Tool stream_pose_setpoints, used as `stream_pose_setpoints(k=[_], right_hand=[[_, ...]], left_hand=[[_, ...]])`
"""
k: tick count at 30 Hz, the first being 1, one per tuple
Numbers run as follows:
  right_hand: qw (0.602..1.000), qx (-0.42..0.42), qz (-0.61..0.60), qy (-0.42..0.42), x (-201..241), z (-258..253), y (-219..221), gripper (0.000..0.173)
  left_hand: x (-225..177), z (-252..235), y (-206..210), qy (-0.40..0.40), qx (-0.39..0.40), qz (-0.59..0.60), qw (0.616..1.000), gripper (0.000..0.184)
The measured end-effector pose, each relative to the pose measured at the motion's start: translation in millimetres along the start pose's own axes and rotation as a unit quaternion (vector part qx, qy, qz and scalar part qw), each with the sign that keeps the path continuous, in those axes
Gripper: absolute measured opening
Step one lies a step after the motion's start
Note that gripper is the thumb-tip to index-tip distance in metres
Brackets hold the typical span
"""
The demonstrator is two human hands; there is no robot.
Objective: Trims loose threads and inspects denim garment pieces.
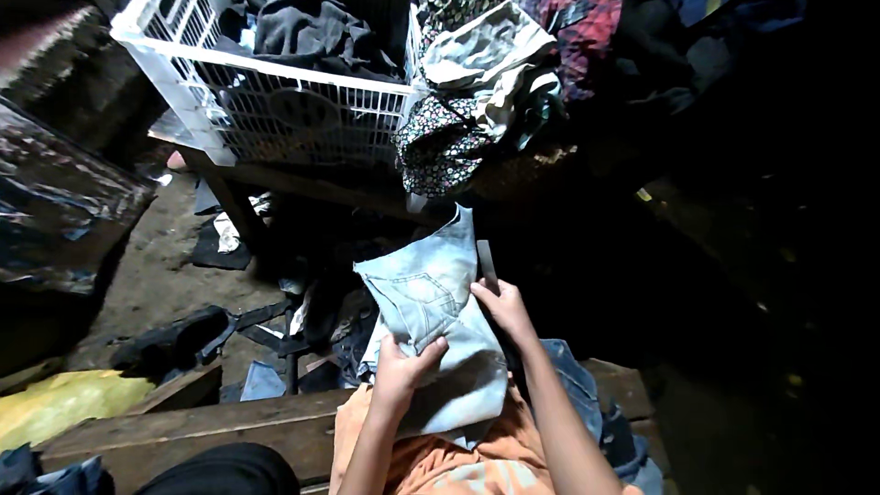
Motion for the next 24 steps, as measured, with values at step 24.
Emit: stream_pose_setpoints(k=[24], right_hand=[[0.899, 0.156, 0.176, -0.369, 97, 120, 29, 0.048]], left_hand=[[-25, 37, -4, 0.094, 0.055, -0.047, 0.993, 0.029]])
Point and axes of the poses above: each hand's wrist, its own z-axis away from the middle knuckle, its own y-axis out of the palm, x = y × z, the point moved 9 cm from there along -z, towards the middle knuckle, and after that the axes turned 2 degrees about -z, right-handed, at the moved point
